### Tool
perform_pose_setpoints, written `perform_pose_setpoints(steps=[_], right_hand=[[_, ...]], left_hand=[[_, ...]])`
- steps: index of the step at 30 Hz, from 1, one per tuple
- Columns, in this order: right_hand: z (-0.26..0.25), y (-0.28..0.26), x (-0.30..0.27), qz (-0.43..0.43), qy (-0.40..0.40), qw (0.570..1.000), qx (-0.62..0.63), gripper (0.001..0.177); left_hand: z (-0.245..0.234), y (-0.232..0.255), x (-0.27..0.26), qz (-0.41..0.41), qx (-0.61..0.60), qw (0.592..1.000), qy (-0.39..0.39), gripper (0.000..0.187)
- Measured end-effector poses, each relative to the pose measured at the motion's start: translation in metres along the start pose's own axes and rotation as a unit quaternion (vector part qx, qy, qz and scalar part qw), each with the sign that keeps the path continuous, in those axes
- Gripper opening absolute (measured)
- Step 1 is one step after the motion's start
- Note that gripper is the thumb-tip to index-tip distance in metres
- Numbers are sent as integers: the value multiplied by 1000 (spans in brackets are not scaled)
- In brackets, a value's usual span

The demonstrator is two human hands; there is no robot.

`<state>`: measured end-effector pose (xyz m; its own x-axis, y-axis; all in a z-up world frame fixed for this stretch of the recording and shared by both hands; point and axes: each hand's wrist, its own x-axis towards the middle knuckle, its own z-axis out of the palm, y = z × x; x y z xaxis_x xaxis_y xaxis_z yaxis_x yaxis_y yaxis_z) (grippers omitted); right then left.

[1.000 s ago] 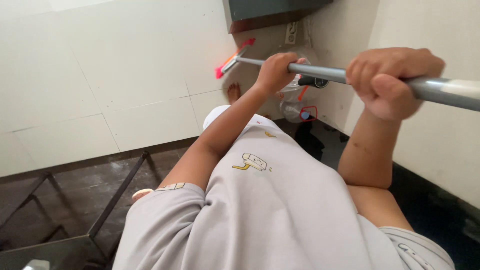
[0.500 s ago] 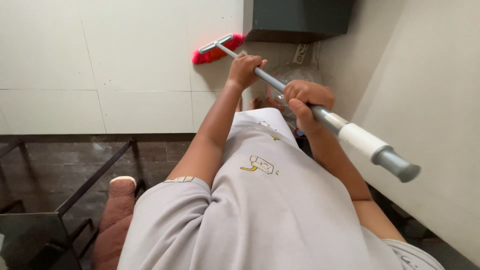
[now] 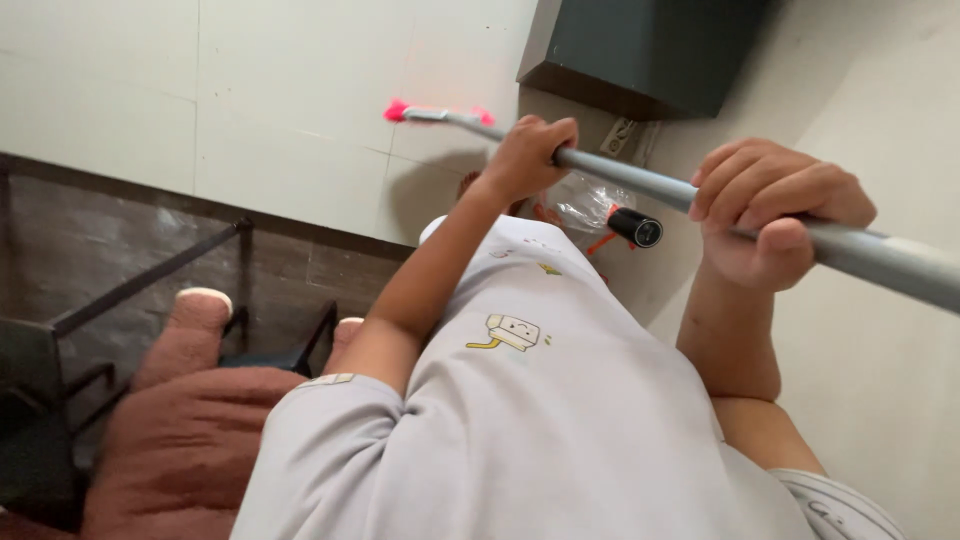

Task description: The person uses a long-handled pink mop to clean a tiled floor. They move the mop back and forth across the surface, covering areas near a wall, a chair, and a cabinet.

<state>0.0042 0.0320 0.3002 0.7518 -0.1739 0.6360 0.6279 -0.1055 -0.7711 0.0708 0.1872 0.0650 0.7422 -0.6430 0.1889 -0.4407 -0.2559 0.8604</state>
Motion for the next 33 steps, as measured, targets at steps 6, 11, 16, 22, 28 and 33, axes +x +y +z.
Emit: perform_pose_setpoints(steps=[6,11,16,22,28,33], right_hand=[[33,47,-15,211,9,966,153,25],[68,67,-35,366,-5,920,137,39],[70,55,-10,241,-90,958,129,39],[98,43,-5,114,-232,962,84,44],[96,32,16,55,-284,953,93,46],[65,55,38,19,-184,957,225,32]], left_hand=[[-32,-37,-72,-238,-13,962,-132,26],[-3,-92,-109,-384,92,915,-85,25],[18,-88,-47,-320,83,943,48,17],[12,-111,2,-275,87,944,158,21],[-20,-99,-6,-183,170,943,220,18],[-42,-19,-35,-183,164,933,264,19]])
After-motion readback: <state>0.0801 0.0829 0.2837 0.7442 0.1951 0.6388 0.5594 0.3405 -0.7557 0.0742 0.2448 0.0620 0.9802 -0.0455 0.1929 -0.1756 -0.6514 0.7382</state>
